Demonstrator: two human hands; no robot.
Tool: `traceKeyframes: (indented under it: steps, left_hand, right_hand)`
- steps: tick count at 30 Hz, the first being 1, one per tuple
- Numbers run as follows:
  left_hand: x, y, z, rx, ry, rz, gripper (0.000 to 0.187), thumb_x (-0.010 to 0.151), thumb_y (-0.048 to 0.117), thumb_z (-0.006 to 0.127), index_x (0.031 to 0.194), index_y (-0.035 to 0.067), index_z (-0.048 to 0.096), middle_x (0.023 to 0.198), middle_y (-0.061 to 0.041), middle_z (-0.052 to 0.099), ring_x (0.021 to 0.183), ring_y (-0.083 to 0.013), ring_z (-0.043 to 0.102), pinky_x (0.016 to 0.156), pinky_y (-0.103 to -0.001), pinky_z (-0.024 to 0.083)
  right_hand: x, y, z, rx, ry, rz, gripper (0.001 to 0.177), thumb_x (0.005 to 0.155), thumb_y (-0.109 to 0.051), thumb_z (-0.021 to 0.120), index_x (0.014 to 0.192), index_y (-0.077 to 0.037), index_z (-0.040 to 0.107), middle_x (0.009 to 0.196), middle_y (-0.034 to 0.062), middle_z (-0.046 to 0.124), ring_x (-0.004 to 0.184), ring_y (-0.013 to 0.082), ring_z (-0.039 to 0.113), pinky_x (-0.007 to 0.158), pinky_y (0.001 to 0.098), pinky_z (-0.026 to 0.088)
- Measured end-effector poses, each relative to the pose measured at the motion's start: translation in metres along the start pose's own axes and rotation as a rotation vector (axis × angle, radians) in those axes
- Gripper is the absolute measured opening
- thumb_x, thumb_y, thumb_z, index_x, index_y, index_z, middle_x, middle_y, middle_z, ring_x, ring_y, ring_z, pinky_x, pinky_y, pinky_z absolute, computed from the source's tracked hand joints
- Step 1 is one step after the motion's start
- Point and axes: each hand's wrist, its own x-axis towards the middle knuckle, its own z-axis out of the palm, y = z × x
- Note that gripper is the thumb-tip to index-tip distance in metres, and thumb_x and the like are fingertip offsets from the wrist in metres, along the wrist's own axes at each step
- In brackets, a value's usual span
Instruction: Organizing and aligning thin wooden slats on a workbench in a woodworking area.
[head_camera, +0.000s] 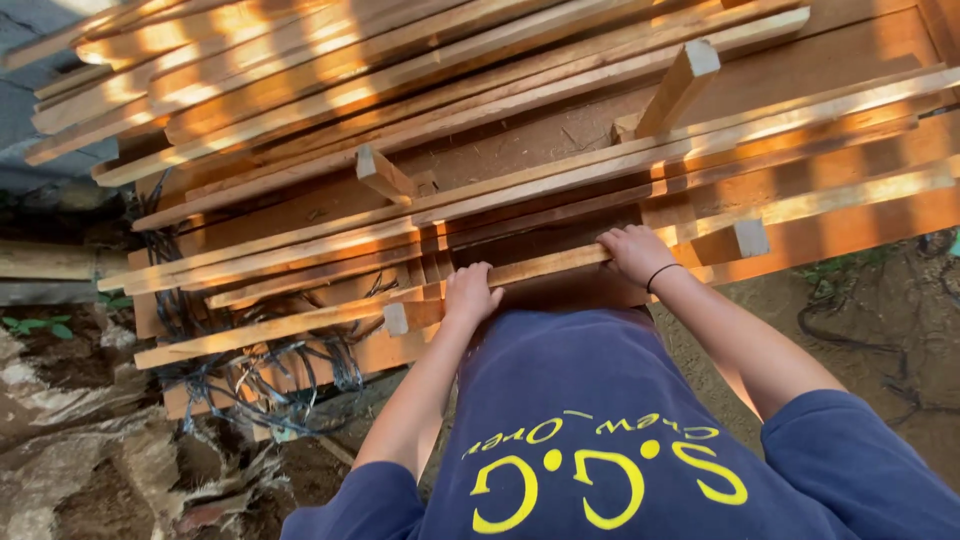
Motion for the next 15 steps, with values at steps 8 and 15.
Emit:
traceKeyframes:
  steps: [8,15]
  left_hand:
    - [0.007,0.007,-0.022,-0.081,0.095,-0.018,0.054,0.102,0.052,0.049,0.14,0.015,0.059,0.138,-0.008,0.063,0.128,-0.0298,0.059,0.106,-0.048,0.046]
    - [0.018,0.011,-0.03,-0.045,0.076,-0.062,0.063,0.111,0.046,0.034,0.157,0.004,0.037,0.164,-0.017,0.038,0.154,-0.0336,0.029,0.124,-0.055,0.019]
  right_hand:
    - [0.001,-0.009,-0.042,0.242,0.321,0.034,0.055,0.098,-0.057,0.056,0.134,-0.016,0.064,0.127,0.0075,0.069,0.116,0.032,0.067,0.102,0.0448,0.049]
    - [0.011,-0.011,-0.035,0.079,0.36,0.144,0.066,0.102,-0.062,0.048,0.148,-0.014,0.056,0.145,0.0044,0.058,0.139,0.0291,0.049,0.115,0.0487,0.037]
